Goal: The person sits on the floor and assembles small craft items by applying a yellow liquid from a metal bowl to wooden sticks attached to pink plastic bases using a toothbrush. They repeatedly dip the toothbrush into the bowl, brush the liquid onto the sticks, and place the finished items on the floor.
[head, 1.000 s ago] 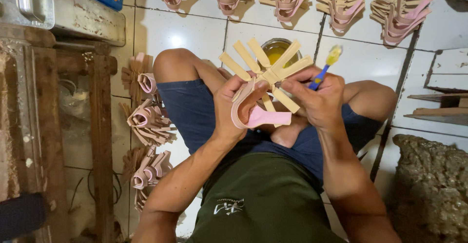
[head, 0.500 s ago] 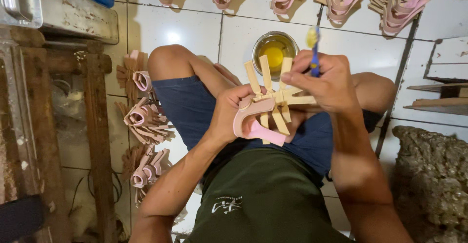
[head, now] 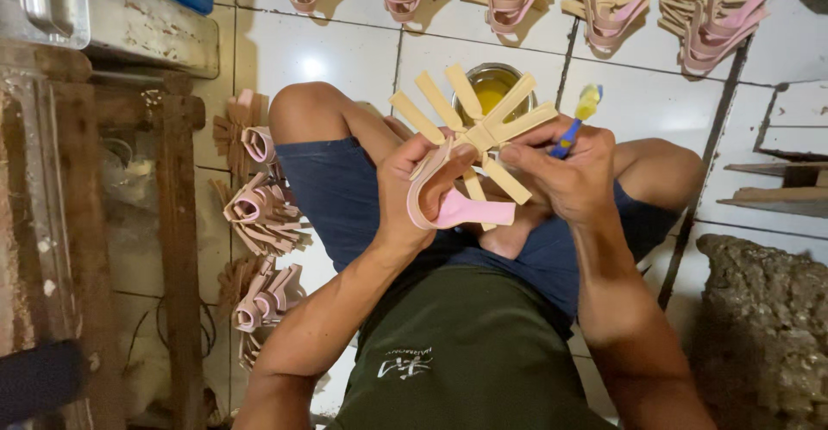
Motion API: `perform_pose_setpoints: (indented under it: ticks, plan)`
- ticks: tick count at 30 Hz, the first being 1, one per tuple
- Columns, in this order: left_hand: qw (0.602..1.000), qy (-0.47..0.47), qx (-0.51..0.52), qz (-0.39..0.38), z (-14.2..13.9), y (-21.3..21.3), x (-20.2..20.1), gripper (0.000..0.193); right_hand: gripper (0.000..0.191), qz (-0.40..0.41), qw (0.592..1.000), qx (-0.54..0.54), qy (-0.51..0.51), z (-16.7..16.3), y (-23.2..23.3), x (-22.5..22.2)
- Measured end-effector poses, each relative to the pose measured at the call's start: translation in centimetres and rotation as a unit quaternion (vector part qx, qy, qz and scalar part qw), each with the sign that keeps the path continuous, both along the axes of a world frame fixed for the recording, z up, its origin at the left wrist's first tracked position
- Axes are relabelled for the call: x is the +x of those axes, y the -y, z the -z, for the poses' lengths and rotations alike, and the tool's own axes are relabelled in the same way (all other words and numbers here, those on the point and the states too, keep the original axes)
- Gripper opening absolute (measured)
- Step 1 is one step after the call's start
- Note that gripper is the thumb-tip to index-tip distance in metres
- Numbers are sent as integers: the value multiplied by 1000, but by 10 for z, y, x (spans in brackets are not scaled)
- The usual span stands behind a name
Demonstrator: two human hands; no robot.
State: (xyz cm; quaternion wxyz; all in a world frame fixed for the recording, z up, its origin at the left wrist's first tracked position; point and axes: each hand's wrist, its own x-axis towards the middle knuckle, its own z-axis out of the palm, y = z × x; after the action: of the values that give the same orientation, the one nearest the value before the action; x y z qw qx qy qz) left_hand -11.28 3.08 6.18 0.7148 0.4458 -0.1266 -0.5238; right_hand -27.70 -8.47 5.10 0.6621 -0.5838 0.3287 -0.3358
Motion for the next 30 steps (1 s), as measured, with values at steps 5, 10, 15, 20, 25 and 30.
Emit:
perform_pose_setpoints:
  ticks: [5,10,15,20,25,30]
  plan:
    - [1000,20,10,-6,1,-1,2,24,11,18,999,18,-27,0,0,1]
    - [998,26,12,47,3,-6,7,24,11,18,990,121,71,-6,9,3]
    - [1000,20,13,1,12,-2,3,20,7,27,997,70,-16,-7,9,4]
    - [999,22,-29,9,18,-3,4,25,6,29,997,63,-27,-2,6,2]
    - [983,146,-36,106,17,-6,18,30,8,56,992,113,-9,2,6,0]
    - [991,109,-49,58,7,-7,31,49,11,97,976,186,56,4,7,0]
